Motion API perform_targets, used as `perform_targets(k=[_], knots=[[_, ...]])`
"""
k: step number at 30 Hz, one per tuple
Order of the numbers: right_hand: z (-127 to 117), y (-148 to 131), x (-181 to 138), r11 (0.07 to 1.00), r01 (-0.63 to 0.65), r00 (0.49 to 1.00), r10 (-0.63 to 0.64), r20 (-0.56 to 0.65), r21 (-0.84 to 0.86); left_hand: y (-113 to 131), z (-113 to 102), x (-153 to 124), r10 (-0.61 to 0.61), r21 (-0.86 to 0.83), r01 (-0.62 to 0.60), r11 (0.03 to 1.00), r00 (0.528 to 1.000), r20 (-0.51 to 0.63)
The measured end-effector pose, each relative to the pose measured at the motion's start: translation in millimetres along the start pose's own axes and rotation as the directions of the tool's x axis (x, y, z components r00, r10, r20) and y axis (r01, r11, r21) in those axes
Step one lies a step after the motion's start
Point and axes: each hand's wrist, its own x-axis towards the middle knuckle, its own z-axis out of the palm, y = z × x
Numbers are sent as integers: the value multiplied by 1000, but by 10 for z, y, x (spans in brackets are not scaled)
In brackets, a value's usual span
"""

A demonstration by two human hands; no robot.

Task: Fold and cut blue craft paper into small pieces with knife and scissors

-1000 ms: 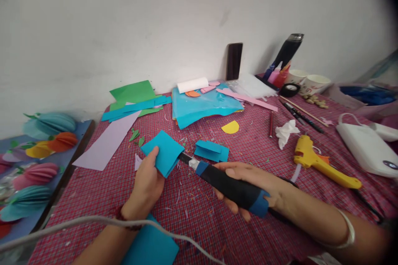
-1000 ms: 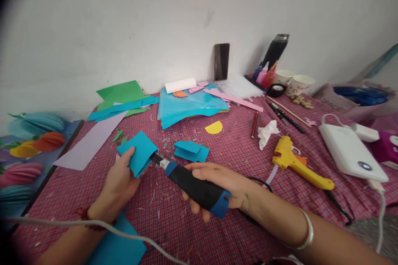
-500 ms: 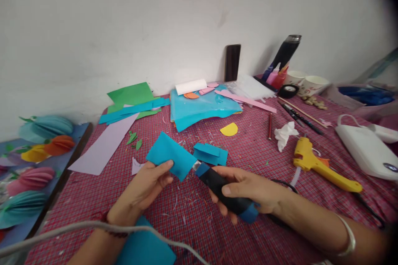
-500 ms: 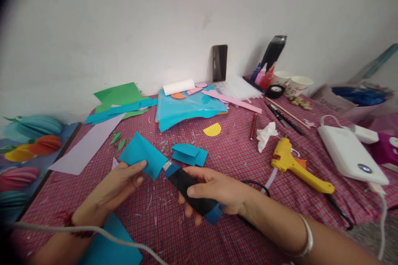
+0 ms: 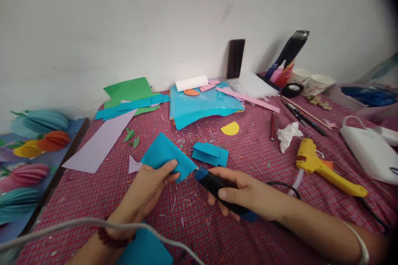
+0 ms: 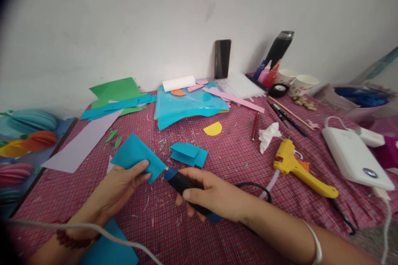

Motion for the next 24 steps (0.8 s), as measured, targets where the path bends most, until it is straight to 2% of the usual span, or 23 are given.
perform_targets(k=[6,14,19,24], knots=[[-10,27,-22,997,-1,1000,0,4,83,22,-39,57,12,13,-11,1000,1000,-23],[-23,39,-62,998,-28,1000,29,-12,47,141,-78,81,36,70,-32,997,998,-53],[-32,29,-53,995,-15,999,19,-47,98,127,-56,72,73,117,-75,990,997,15],[-16,36,-32,984,-32,999,39,-35,174,32,-24,22,52,205,-72,976,993,103]])
